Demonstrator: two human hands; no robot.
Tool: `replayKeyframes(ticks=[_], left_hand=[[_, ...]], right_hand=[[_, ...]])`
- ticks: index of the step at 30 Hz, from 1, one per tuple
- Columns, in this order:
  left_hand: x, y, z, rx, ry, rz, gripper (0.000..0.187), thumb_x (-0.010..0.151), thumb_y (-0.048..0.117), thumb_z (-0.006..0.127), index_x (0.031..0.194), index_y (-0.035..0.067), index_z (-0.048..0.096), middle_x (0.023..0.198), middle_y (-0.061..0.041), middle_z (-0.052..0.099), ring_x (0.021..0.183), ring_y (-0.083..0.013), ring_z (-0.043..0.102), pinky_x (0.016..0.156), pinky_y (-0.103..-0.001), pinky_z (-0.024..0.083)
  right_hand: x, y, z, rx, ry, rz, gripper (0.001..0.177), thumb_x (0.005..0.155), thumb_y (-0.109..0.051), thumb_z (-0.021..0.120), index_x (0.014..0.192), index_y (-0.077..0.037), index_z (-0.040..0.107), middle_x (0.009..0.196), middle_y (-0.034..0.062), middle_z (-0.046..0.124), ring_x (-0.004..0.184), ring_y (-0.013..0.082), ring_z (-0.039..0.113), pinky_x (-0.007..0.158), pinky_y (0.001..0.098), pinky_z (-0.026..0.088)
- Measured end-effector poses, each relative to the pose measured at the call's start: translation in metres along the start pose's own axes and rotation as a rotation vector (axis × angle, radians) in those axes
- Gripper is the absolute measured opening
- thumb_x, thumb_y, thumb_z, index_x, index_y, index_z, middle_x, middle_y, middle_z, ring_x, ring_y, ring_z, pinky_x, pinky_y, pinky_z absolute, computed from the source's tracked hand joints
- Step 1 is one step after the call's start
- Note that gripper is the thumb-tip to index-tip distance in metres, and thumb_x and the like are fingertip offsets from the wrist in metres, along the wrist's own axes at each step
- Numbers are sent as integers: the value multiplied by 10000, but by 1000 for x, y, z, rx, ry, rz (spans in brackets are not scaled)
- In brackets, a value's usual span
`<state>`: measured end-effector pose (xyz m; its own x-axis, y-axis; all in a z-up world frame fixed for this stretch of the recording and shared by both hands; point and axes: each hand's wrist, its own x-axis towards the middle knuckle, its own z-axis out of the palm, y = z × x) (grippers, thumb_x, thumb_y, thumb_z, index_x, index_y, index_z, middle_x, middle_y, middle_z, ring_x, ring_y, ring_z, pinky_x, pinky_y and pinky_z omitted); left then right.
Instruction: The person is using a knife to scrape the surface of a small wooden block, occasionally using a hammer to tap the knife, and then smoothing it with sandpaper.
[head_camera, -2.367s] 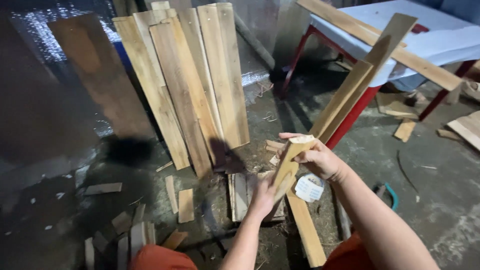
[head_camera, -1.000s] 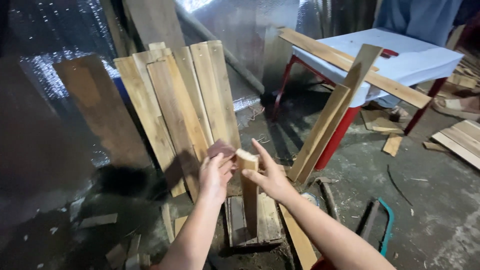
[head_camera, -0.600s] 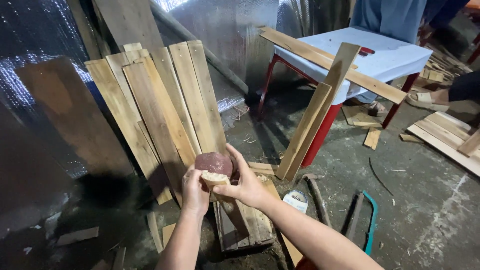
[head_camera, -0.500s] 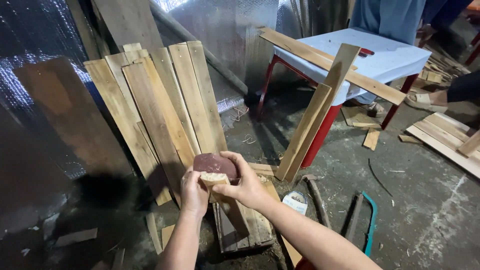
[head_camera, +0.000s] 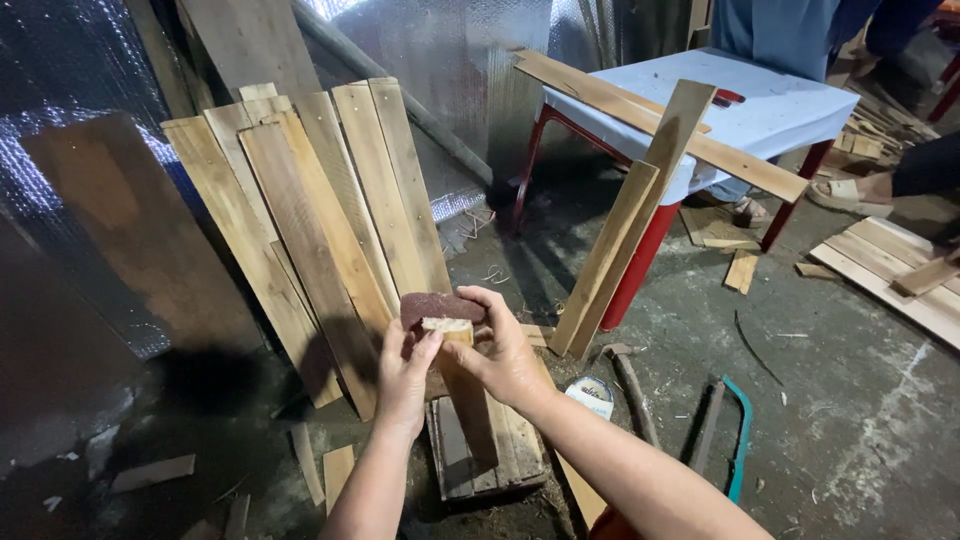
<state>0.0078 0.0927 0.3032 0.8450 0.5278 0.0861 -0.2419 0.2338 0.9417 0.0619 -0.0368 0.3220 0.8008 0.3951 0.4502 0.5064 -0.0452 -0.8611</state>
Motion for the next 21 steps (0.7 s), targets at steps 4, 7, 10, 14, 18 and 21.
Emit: replayKeyframes(ticks=[4,7,10,14,18,21], left_hand=[[-7,10,9,40,-36,12,477,851,293,807,1239,98,611,1237,-124,625,1176,-248,563,1050,-445,452],[-8,3,9,12,-26,39,564,825,237,825,1317,98,585,1172,-117,630,1099,-219,557,1035,-421,454],[-8,7,13,-27,-20,60,566,830,231,800,1333,101,574,1173,-101,594,1115,-209,526,1051,-416,440],[-8,11,16,-93,1,80,545,834,215,765,1332,111,569,1137,-106,593,1094,-211,524,1036,-397,438],[-1,1,16,-201,21,97,547,820,161,728,1345,122,578,1124,-89,615,1046,-179,547,983,-354,465],[-8,17,24,-250,36,123,577,853,156,680,1407,120,522,1157,-55,578,1081,-159,534,1019,-337,450]], right_hand=[[-3,-9,-4,-53,8,-20,755,786,-134,888,1442,-105,514,1334,107,646,1102,241,654,844,368,579],[-4,-12,-6,-126,2,-48,739,766,-59,857,1423,-95,521,1327,145,658,1194,355,661,876,424,587],[-2,-10,-5,-62,30,-45,749,758,-94,870,1415,-96,511,1287,160,682,1204,360,658,913,434,582],[0,1,-4,352,-9,-36,914,846,-12,792,1578,-90,251,1024,80,620,919,136,634,797,281,586],[-2,-14,-4,545,41,112,980,828,7,808,1601,21,205,974,83,584,891,127,625,762,251,569],[2,-16,-5,525,31,274,808,768,-68,869,1483,26,505,1189,160,681,1017,174,668,832,319,610]])
